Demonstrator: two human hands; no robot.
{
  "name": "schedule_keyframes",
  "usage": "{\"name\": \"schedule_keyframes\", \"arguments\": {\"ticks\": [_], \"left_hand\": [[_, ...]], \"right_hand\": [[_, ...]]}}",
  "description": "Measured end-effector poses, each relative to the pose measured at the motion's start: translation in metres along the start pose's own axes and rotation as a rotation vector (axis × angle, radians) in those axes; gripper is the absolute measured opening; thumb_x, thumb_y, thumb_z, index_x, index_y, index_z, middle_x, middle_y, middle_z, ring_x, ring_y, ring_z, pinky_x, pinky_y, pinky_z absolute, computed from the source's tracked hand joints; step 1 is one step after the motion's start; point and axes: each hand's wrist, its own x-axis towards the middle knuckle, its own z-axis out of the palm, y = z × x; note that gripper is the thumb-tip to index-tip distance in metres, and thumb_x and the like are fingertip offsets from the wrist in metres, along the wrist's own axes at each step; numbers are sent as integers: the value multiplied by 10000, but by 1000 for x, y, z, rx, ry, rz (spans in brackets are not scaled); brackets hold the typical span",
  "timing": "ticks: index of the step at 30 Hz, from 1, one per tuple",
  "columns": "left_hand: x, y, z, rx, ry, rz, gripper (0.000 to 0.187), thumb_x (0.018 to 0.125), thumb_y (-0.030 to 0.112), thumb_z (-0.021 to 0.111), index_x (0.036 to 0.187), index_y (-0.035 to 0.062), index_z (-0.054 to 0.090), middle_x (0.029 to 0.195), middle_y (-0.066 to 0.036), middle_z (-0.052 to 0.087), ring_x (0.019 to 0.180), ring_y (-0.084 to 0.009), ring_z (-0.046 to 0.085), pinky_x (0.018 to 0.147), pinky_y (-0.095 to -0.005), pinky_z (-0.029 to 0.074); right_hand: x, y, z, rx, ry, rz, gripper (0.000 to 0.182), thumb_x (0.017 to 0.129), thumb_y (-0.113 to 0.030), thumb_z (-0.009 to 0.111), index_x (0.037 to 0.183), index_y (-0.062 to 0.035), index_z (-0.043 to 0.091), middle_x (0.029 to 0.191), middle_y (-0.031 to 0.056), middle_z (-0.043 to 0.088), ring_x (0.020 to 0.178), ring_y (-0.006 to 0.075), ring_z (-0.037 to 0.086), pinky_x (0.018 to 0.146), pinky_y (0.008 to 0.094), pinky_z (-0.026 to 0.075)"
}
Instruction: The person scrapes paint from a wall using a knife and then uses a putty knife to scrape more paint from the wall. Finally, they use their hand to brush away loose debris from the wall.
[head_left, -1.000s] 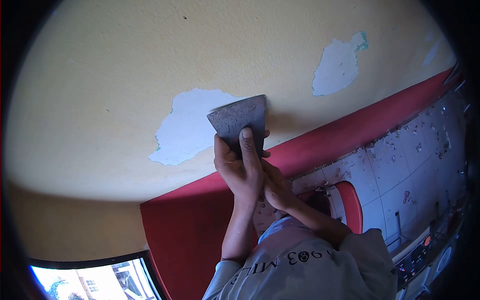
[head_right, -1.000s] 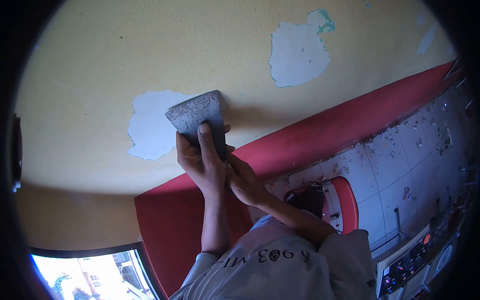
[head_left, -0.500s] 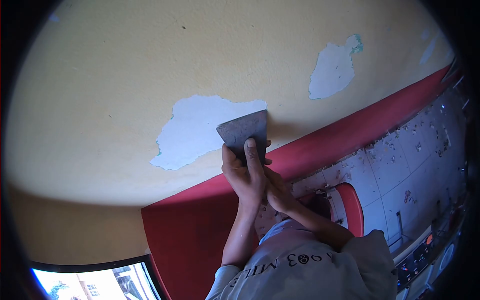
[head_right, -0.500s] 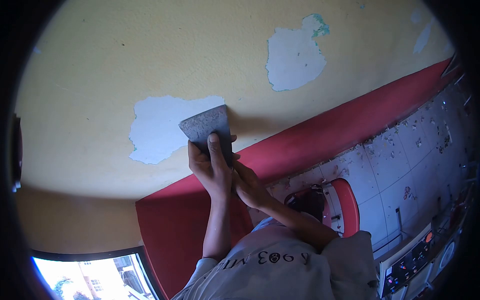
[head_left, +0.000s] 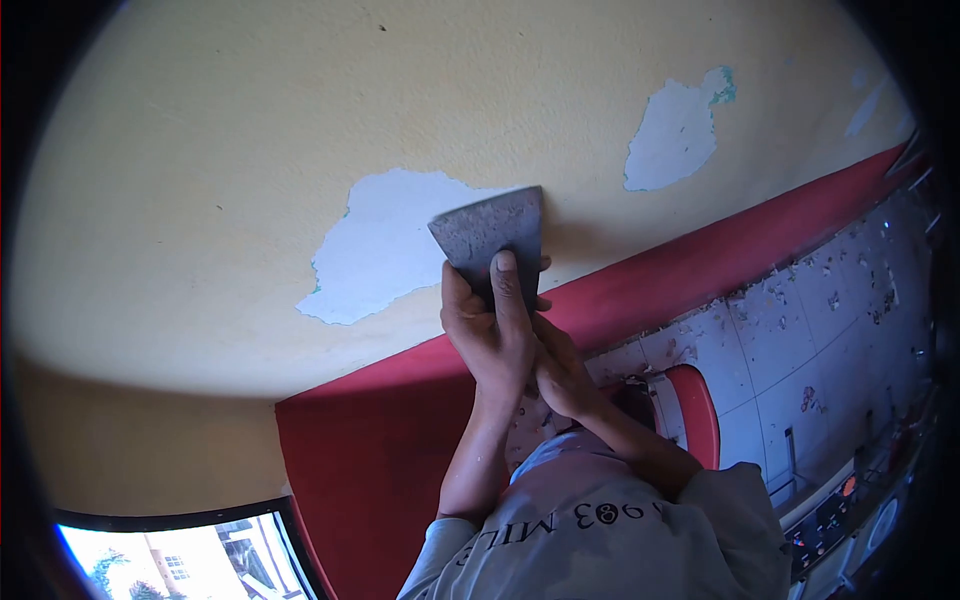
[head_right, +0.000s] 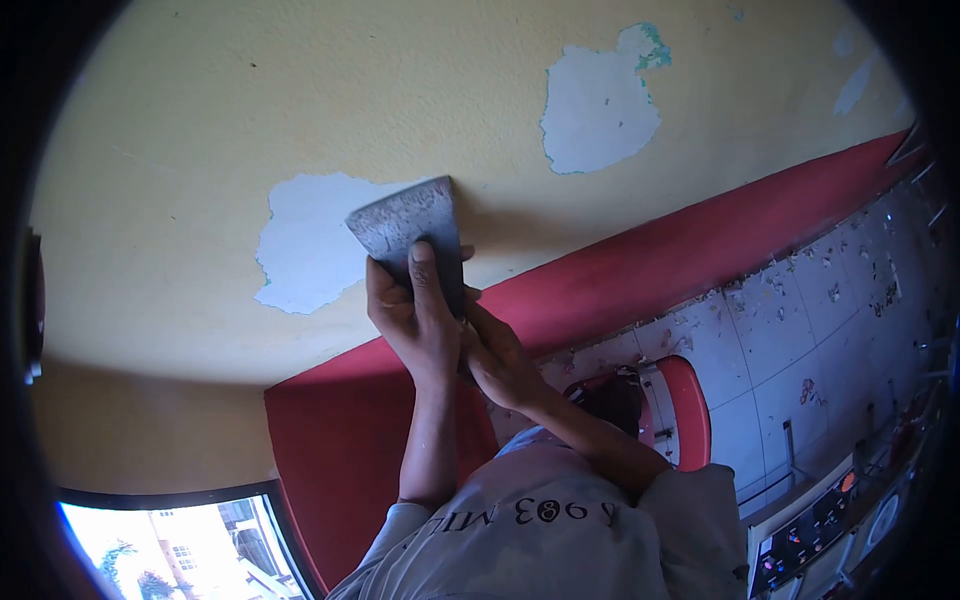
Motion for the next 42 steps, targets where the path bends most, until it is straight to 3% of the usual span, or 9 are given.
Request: {"name": "schedule_keyframes", "arguments": {"ticks": [5, 8, 14, 17, 21, 26, 30, 35, 42], "left_hand": [[2, -1, 3, -23, -27, -32, 164, 901, 138, 465, 955, -13, 432, 793, -143, 616, 655, -126, 602, 483, -222, 497], [5, 8, 5, -45, -20, -34, 164, 900, 141, 469, 942, -15, 436, 791, -145, 619, 657, -126, 605, 488, -224, 499], [-1, 0, -4, -34, -8, -55, 173, 897, 138, 475, 953, -23, 443, 802, -146, 622, 682, -139, 615, 493, -229, 505], [-4, 1, -4, -35, 65, -21, 202, 899, 164, 473, 957, -29, 455, 773, -139, 612, 662, -147, 627, 449, -217, 518], [-2, -1, -3, -47, 87, 8, 208, 901, 173, 471, 955, -27, 457, 762, -137, 611, 648, -145, 626, 449, -218, 519], [4, 16, -6, -92, 38, -44, 169, 894, 133, 479, 975, -10, 438, 824, -139, 616, 718, -146, 627, 497, -221, 508], [-2, 2, -8, -74, 39, -82, 175, 893, 142, 486, 960, -14, 441, 805, -134, 619, 705, -137, 621, 504, -222, 506], [2, 11, -7, -30, 69, -9, 178, 895, 134, 472, 964, -28, 444, 764, -155, 619, 629, -143, 624, 447, -210, 506], [6, 13, -4, -74, 24, 28, 170, 897, 124, 464, 967, -30, 448, 773, -147, 614, 641, -144, 625, 437, -213, 501]], "right_hand": [[-3, -7, -3, -105, 54, 42, 383, 931, -151, 333, 1289, -18, 304, 789, 10, 485, 620, 21, 409, 525, 177, 353], [0, -22, 13, -234, 141, -63, 375, 929, -145, 336, 1279, -12, 317, 796, 24, 500, 646, 32, 426, 543, 183, 364], [-9, -7, 4, -208, 59, 27, 360, 930, -146, 333, 1260, -2, 343, 827, 32, 504, 671, 47, 444, 590, 207, 390], [-9, -18, 6, -204, 4, 185, 355, 927, -153, 335, 1242, 10, 351, 831, 38, 506, 690, 58, 456, 622, 216, 397], [-8, -5, 2, -235, 47, 54, 348, 920, -152, 348, 1231, 4, 356, 780, 34, 499, 645, 58, 452, 578, 215, 389], [-3, -26, 17, -206, 58, 86, 353, 920, -156, 355, 1232, 8, 349, 783, 38, 499, 633, 68, 453, 564, 227, 387], [-7, -6, 7, -189, 58, 64, 356, 927, -163, 352, 1235, 15, 339, 753, 21, 485, 600, 47, 421, 530, 212, 364], [-4, -11, 17, -198, 54, 30, 373, 933, -166, 346, 1260, 10, 318, 763, 4, 474, 594, 26, 392, 518, 196, 346], [-5, -14, 13, -223, 55, 27, 404, 937, -171, 341, 1297, 5, 286, 761, -2, 468, 595, 20, 393, 517, 184, 347]]}}
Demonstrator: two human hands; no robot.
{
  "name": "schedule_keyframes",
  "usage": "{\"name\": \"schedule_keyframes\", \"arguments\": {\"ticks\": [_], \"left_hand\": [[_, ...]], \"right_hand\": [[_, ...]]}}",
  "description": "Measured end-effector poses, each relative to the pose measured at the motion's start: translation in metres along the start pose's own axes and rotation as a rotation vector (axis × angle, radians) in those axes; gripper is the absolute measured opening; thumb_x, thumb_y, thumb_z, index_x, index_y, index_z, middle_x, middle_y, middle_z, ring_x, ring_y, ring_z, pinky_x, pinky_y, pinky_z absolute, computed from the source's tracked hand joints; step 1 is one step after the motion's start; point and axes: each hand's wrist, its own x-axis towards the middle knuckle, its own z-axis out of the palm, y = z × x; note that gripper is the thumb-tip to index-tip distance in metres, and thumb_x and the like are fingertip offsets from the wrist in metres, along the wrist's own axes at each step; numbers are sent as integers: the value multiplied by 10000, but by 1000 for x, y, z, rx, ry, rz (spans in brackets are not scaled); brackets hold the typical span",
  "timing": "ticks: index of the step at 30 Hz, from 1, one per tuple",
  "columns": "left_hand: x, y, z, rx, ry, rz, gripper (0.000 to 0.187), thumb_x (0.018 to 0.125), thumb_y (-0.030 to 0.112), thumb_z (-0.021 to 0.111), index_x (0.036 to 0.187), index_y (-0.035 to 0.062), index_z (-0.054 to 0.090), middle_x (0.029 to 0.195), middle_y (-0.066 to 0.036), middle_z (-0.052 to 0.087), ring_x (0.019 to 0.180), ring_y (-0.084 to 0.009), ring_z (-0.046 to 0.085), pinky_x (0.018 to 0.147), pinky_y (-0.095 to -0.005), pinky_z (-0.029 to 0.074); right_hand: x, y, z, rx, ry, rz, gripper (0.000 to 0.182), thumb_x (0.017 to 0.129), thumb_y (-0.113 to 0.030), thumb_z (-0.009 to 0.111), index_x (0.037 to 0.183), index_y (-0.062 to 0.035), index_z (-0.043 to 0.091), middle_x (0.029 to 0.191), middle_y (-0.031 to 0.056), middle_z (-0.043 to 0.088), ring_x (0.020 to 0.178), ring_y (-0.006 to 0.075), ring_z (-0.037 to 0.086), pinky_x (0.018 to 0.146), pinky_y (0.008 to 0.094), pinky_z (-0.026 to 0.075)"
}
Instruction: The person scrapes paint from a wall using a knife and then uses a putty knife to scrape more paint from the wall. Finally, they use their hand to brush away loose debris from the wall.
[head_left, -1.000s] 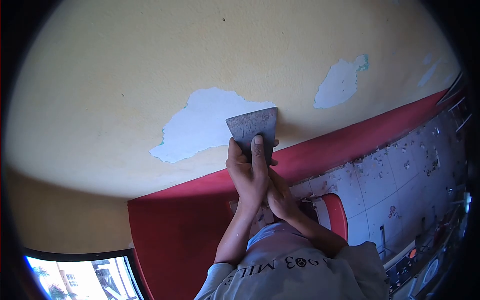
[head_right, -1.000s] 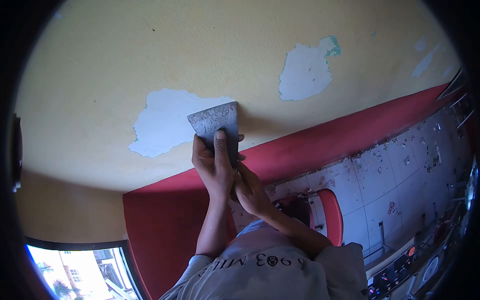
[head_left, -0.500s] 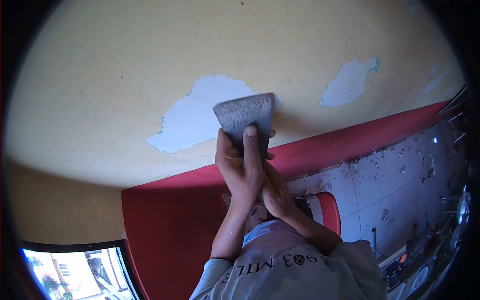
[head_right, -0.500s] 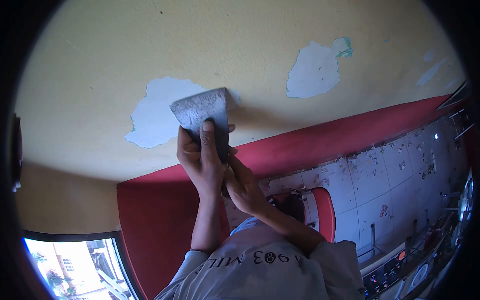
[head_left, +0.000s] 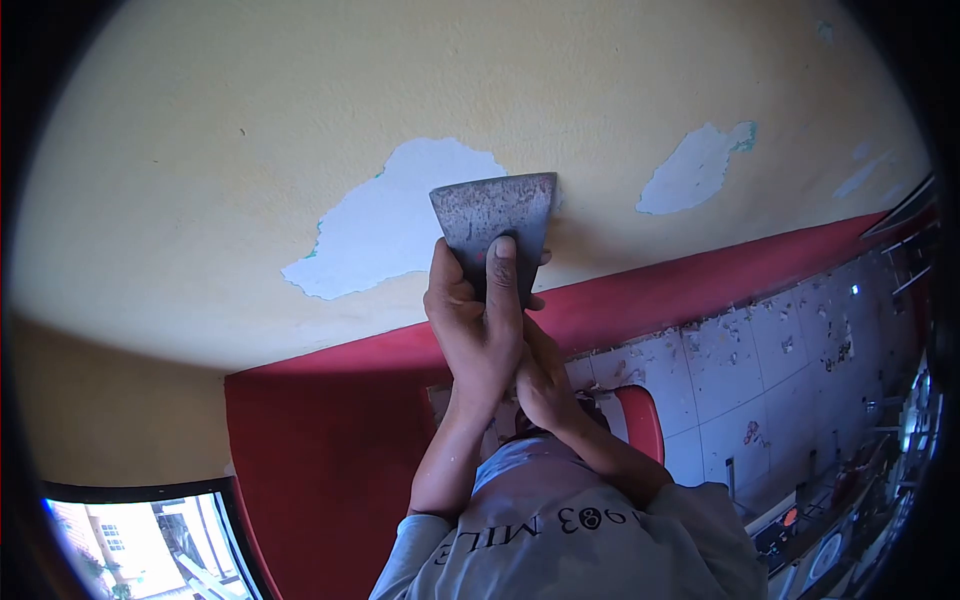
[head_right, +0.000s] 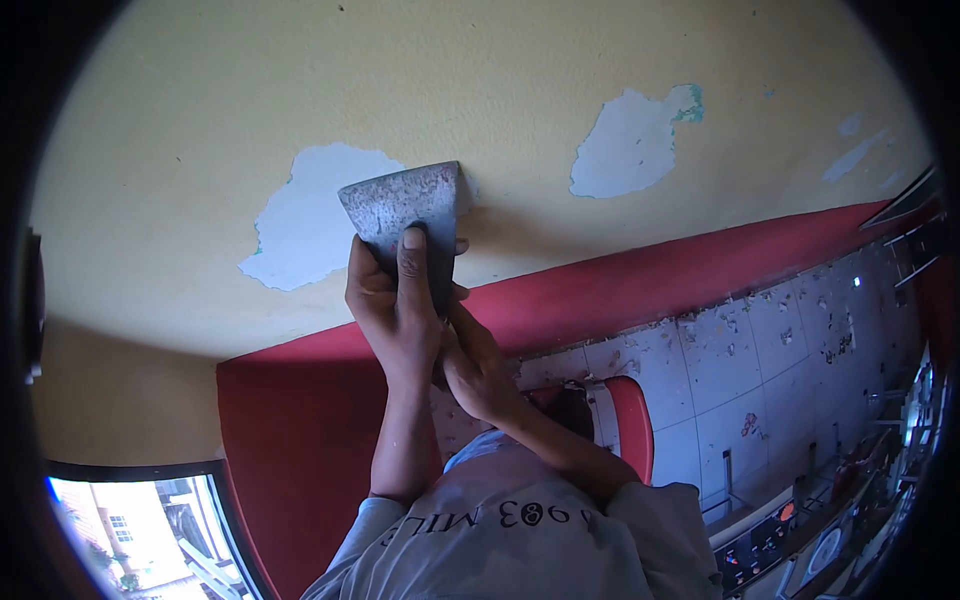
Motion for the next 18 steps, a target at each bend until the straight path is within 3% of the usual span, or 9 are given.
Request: {"name": "schedule_keyframes", "arguments": {"ticks": [2, 5, 11, 13, 18], "left_hand": [[-4, -2, -2, -3, 21, -35, 163, 897, 121, 464, 967, -26, 452, 779, -144, 616, 649, -142, 625, 438, -211, 501], [-10, -15, -6, -9, 11, -61, 163, 897, 119, 463, 975, -23, 452, 793, -141, 616, 660, -143, 625, 449, -209, 502], [-11, -9, -11, -41, 42, -92, 180, 895, 147, 484, 916, -32, 467, 771, -132, 625, 629, -94, 579, 488, -217, 474], [-6, -12, -13, -33, -1, -53, 183, 894, 147, 484, 953, -23, 457, 782, -125, 610, 655, -120, 604, 468, -216, 490], [10, 19, -7, -112, -3, 43, 184, 893, 157, 487, 961, -13, 466, 764, -110, 609, 609, -101, 587, 459, -209, 493]], "right_hand": [[-1, 2, 3, -20, 20, -33, 401, 941, -180, 338, 1295, 2, 293, 748, -6, 466, 591, 18, 393, 514, 182, 345], [-7, 9, -10, 23, -33, 109, 402, 945, -188, 335, 1296, 4, 298, 801, 10, 491, 652, 22, 423, 567, 188, 371], [-3, 18, 1, -122, 37, -118, 382, 948, -195, 335, 1276, 0, 324, 739, -17, 478, 595, 15, 422, 517, 179, 366], [6, 17, 2, -182, 37, -229, 348, 948, -201, 339, 1232, -1, 353, 679, -28, 453, 535, 17, 403, 467, 178, 344], [10, -23, 7, -109, -28, -60, 283, 949, -209, 337, 1140, -7, 386, 612, -19, 440, 451, 30, 393, 396, 186, 325]]}}
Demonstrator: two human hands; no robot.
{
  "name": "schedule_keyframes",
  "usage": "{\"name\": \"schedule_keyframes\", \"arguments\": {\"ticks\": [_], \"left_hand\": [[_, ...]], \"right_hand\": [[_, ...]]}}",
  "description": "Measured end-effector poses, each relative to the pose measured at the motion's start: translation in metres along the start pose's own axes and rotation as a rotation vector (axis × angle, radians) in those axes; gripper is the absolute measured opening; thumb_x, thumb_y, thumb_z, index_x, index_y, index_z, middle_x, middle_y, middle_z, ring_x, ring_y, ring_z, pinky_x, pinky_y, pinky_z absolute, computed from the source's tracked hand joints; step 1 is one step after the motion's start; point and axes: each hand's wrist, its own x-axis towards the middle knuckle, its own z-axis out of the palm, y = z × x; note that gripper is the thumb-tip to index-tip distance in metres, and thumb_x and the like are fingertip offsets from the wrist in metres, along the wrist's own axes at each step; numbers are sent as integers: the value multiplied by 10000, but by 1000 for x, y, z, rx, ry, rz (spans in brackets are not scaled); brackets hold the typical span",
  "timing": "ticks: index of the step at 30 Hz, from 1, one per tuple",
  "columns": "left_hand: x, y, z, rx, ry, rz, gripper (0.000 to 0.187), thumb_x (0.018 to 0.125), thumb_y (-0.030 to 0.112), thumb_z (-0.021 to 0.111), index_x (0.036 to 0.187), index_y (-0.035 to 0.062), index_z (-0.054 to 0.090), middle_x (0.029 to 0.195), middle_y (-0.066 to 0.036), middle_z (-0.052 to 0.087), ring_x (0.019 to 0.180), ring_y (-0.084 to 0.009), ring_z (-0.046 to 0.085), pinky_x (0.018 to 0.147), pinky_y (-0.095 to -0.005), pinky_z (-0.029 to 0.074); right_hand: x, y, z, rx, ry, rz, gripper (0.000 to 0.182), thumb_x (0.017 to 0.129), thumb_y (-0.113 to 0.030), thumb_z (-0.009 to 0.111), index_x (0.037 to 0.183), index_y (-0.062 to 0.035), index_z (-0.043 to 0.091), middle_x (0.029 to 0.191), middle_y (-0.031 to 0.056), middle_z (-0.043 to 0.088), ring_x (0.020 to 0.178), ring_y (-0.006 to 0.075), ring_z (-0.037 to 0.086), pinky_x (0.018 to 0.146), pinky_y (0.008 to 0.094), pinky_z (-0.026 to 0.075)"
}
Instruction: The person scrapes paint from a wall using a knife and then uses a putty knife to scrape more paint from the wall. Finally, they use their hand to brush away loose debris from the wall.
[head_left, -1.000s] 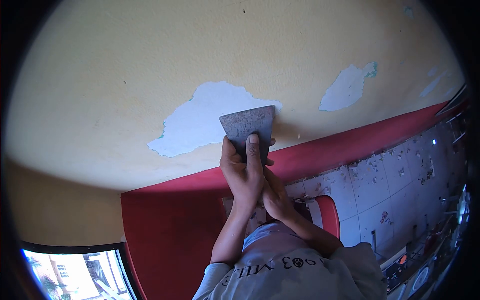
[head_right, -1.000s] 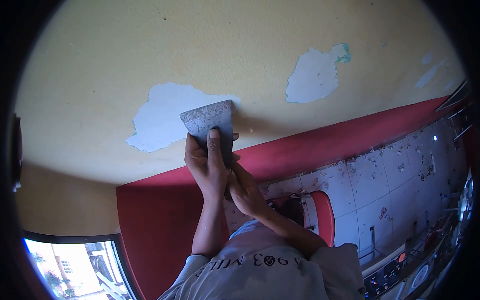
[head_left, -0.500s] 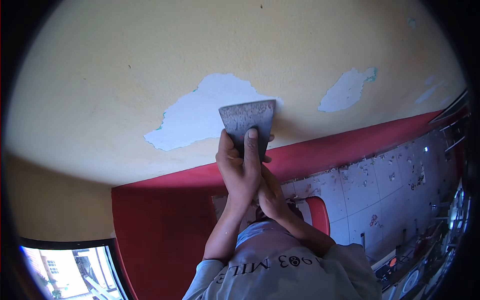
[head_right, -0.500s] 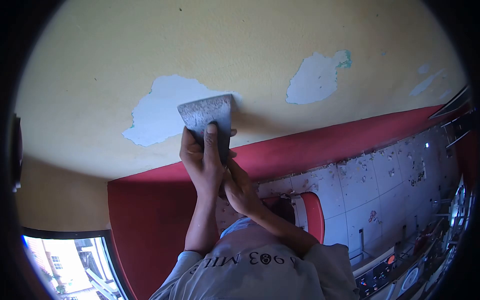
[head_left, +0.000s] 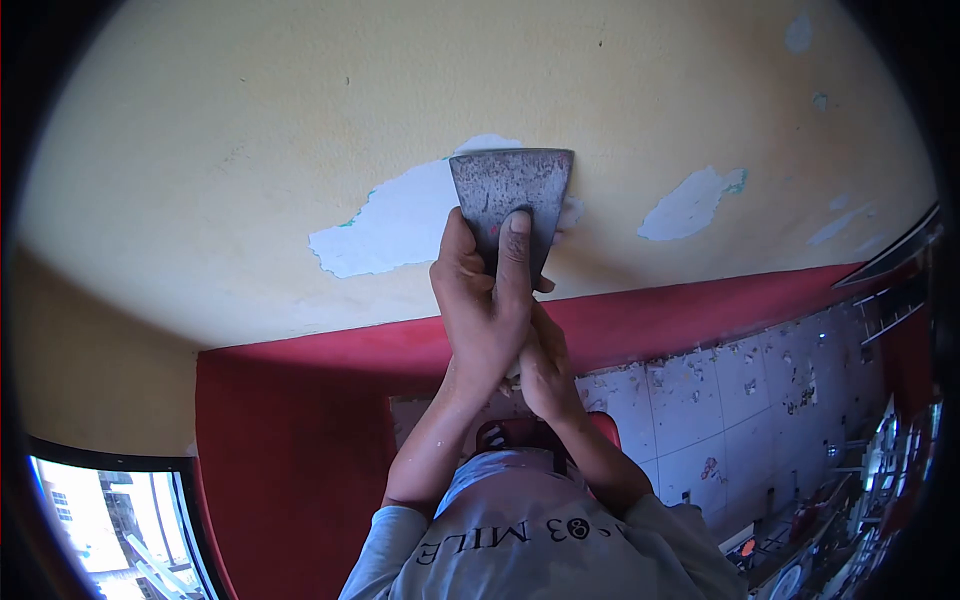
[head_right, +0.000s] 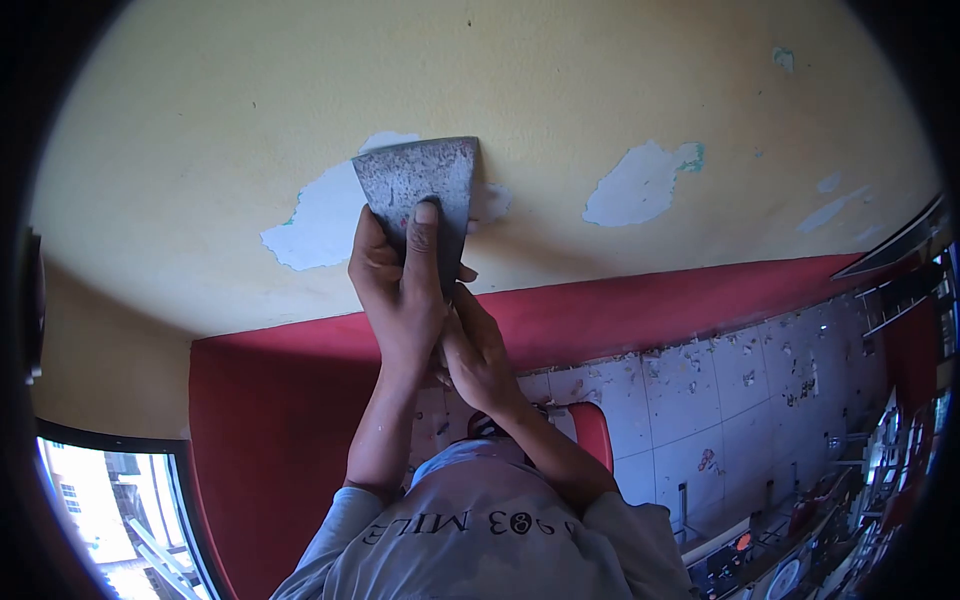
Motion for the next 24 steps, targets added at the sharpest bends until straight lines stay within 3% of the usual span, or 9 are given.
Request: {"name": "schedule_keyframes", "arguments": {"ticks": [6, 12, 13, 18, 24], "left_hand": [[-29, -43, -11, -22, 6, -140, 196, 899, 154, 475, 997, -15, 456, 799, -120, 615, 665, -122, 612, 468, -216, 501], [-17, -18, -15, -244, 3, -188, 201, 911, 175, 450, 1001, -4, 454, 812, -133, 617, 618, -148, 619, 469, -229, 507], [-14, -15, -10, -242, 37, -154, 206, 917, 193, 435, 997, 4, 454, 800, -141, 624, 544, -149, 605, 453, -225, 496], [-2, 6, -13, -302, 26, -115, 224, 916, 196, 443, 1019, -2, 452, 805, -140, 625, 540, -133, 595, 462, -216, 484], [-9, -13, -14, -204, 106, -35, 182, 893, 183, 492, 924, 6, 523, 768, -119, 635, 539, -120, 597, 467, -210, 477]], "right_hand": [[-24, 27, -9, -54, 45, 25, 294, 948, -256, 341, 1112, -18, 394, 597, -5, 448, 429, 36, 396, 377, 187, 320], [-26, 7, -16, -49, -12, 13, 302, 926, -208, 400, 1160, -16, 385, 709, 34, 499, 498, 46, 438, 418, 187, 350], [-24, 1, -15, -93, 11, -11, 314, 923, -193, 407, 1180, -16, 376, 720, 35, 503, 505, 47, 441, 420, 189, 352], [-12, -35, 0, -173, 15, -70, 357, 907, -106, 432, 1242, -9, 354, 756, 40, 508, 532, 49, 440, 454, 187, 359], [-23, -35, -8, -238, 47, 35, 388, 911, -167, 440, 1248, 10, 366, 724, 49, 502, 500, 41, 422, 418, 184, 337]]}}
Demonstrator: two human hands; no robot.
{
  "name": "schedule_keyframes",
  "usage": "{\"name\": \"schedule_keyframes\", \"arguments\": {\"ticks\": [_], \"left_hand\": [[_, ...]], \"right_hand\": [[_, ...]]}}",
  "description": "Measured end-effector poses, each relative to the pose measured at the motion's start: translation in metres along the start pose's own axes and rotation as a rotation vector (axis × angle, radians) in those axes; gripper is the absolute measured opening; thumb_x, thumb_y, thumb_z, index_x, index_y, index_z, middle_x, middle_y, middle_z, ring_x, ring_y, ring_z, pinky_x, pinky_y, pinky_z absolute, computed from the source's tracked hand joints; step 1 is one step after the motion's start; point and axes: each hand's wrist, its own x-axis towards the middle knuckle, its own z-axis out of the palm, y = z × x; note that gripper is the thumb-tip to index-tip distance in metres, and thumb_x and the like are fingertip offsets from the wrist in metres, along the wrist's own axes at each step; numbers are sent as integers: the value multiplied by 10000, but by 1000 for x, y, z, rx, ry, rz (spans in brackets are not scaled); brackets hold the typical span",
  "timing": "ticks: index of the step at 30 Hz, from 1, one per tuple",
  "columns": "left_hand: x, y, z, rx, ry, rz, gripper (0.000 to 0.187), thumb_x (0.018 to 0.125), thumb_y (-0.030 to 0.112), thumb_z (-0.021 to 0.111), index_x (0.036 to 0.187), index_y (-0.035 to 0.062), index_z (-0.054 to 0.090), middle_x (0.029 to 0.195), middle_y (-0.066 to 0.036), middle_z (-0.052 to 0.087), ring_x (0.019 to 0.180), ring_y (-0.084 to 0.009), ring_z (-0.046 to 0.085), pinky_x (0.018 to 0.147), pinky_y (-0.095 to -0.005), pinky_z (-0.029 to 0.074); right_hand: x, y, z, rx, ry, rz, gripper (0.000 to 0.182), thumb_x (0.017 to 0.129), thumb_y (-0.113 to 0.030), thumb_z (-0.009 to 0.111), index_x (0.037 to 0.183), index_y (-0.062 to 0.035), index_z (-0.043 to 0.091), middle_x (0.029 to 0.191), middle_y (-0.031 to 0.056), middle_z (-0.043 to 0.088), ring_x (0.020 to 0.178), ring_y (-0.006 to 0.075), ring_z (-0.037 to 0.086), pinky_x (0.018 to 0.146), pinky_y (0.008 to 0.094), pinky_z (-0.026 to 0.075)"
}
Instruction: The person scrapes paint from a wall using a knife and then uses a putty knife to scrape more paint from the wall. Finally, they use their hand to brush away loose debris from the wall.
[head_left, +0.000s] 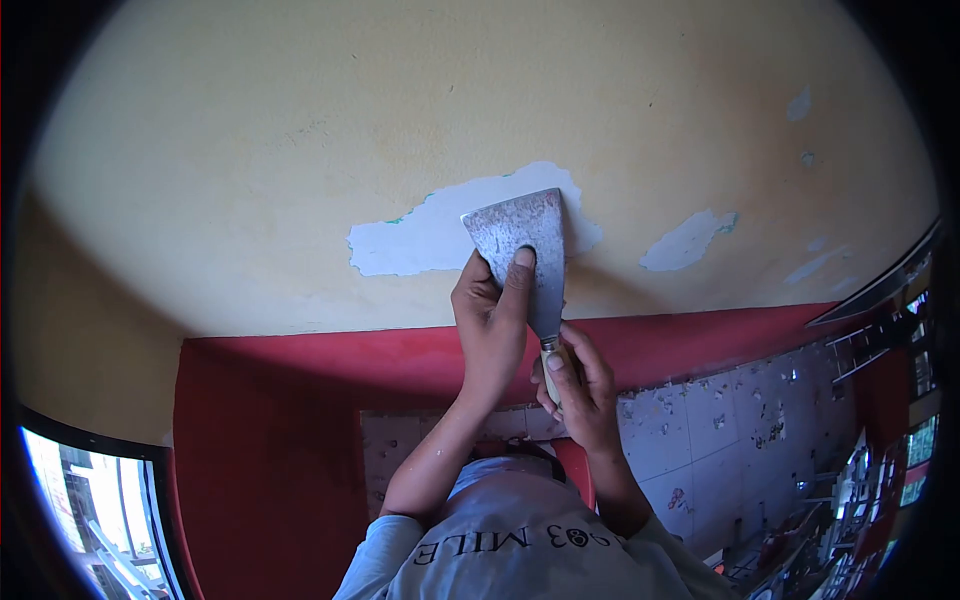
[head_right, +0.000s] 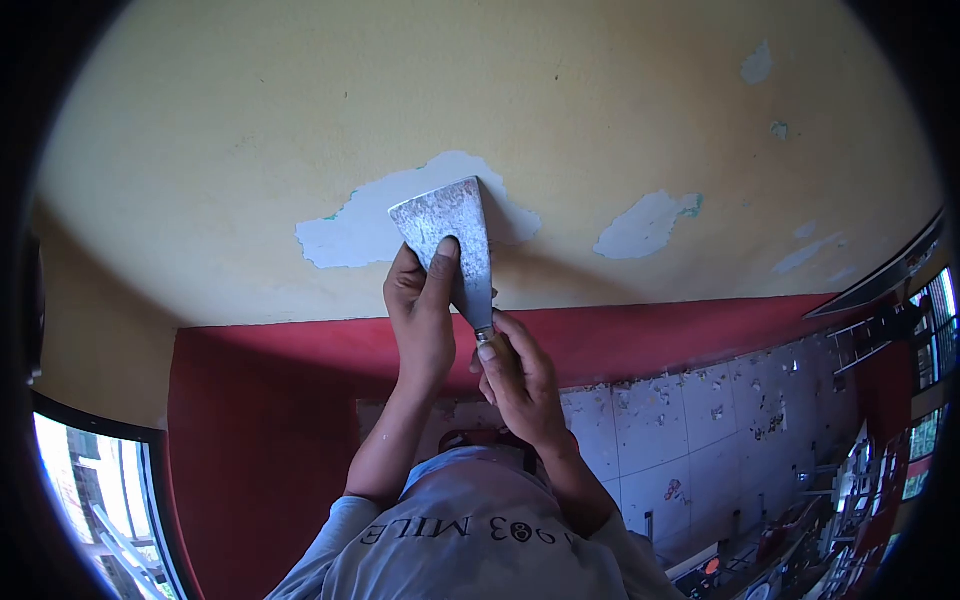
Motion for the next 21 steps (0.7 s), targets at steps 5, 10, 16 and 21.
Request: {"name": "schedule_keyframes", "arguments": {"ticks": [5, 10, 16, 21], "left_hand": [[6, 15, 3, -62, 47, -39, 164, 876, 181, 527, 893, 18, 531, 727, -77, 617, 511, -90, 567, 461, -204, 468], [-3, -1, -1, -91, 65, -30, 159, 866, 165, 554, 911, 13, 553, 732, -29, 606, 586, -46, 527, 508, -184, 413], [1, 4, -2, -189, 46, -88, 165, 846, 140, 590, 923, -6, 577, 760, -6, 601, 645, -27, 507, 559, -184, 408], [-3, -3, 4, -159, 61, -62, 175, 853, 139, 579, 933, -16, 561, 761, -5, 596, 641, -27, 496, 566, -177, 398]], "right_hand": [[4, -8, 9, -50, -20, -67, 408, 914, -158, 432, 1276, 13, 354, 697, 49, 491, 495, 45, 415, 406, 182, 334], [-5, -13, -7, -38, -39, 58, 376, 918, -147, 441, 1258, 7, 398, 671, 16, 480, 507, 33, 416, 434, 184, 350], [10, -47, -31, -268, -101, 45, 383, 911, -152, 461, 1269, -26, 414, 627, 1, 465, 486, 25, 399, 430, 182, 345], [1, -36, -26, -274, -31, 60, 389, 909, -167, 466, 1267, -23, 417, 619, -8, 456, 498, 25, 393, 437, 187, 347]]}}
